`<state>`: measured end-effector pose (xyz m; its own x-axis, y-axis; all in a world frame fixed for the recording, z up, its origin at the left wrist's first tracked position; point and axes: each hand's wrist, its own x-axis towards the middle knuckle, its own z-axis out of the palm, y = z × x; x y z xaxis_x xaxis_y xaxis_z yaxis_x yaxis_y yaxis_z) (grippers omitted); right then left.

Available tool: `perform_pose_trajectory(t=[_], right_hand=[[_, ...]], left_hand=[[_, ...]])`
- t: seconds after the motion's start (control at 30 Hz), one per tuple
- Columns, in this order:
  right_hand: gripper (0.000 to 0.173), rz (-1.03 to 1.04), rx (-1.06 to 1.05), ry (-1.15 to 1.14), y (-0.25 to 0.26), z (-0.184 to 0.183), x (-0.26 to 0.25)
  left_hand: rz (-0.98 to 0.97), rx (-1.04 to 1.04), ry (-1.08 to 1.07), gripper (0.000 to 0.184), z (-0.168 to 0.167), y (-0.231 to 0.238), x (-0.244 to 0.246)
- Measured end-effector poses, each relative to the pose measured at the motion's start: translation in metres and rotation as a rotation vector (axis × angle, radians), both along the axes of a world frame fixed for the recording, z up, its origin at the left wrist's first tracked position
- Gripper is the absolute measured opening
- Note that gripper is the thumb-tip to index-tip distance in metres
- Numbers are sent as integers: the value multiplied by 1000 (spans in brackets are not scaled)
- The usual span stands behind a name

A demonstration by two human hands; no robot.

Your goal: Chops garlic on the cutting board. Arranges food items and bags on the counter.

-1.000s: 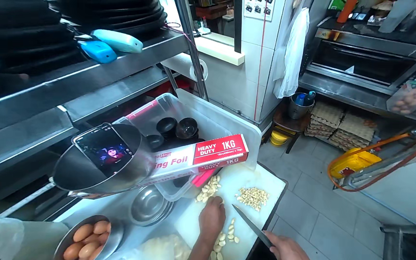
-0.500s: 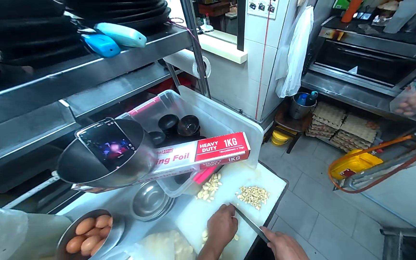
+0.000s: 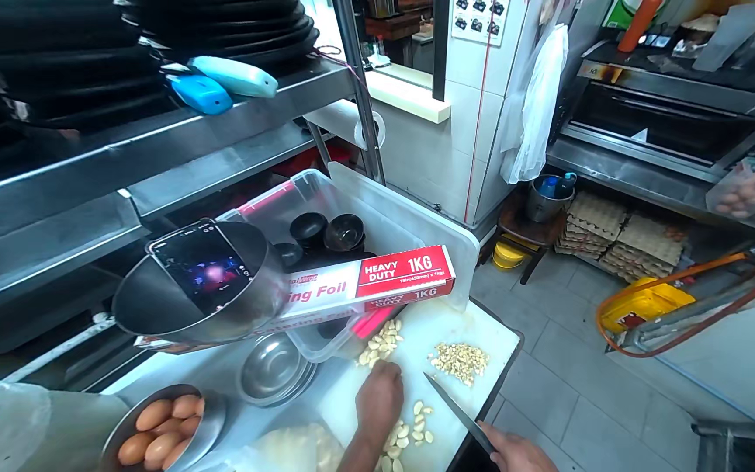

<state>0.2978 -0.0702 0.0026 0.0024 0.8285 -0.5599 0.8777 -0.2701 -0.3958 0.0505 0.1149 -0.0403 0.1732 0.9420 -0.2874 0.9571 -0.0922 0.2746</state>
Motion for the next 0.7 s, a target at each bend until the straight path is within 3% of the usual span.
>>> perform_pose_trajectory(t=[0.13,0.37,0.53,0.7], right_hand=[[51,18,8,-50,1,12,-4],[49,38,-17,-58,6,13,-13],[49,32,-17,-22,15,4,-6],[50,-2,15,-13,16,5,-1]], left_hand=[[-76,-109,-94,26,-2,-20,22],[-56,-58,-165,24,-18,-26,26],[-123,-296,-2,29,14,-20,22],[174,-57,-15,37,17,-7,-8]])
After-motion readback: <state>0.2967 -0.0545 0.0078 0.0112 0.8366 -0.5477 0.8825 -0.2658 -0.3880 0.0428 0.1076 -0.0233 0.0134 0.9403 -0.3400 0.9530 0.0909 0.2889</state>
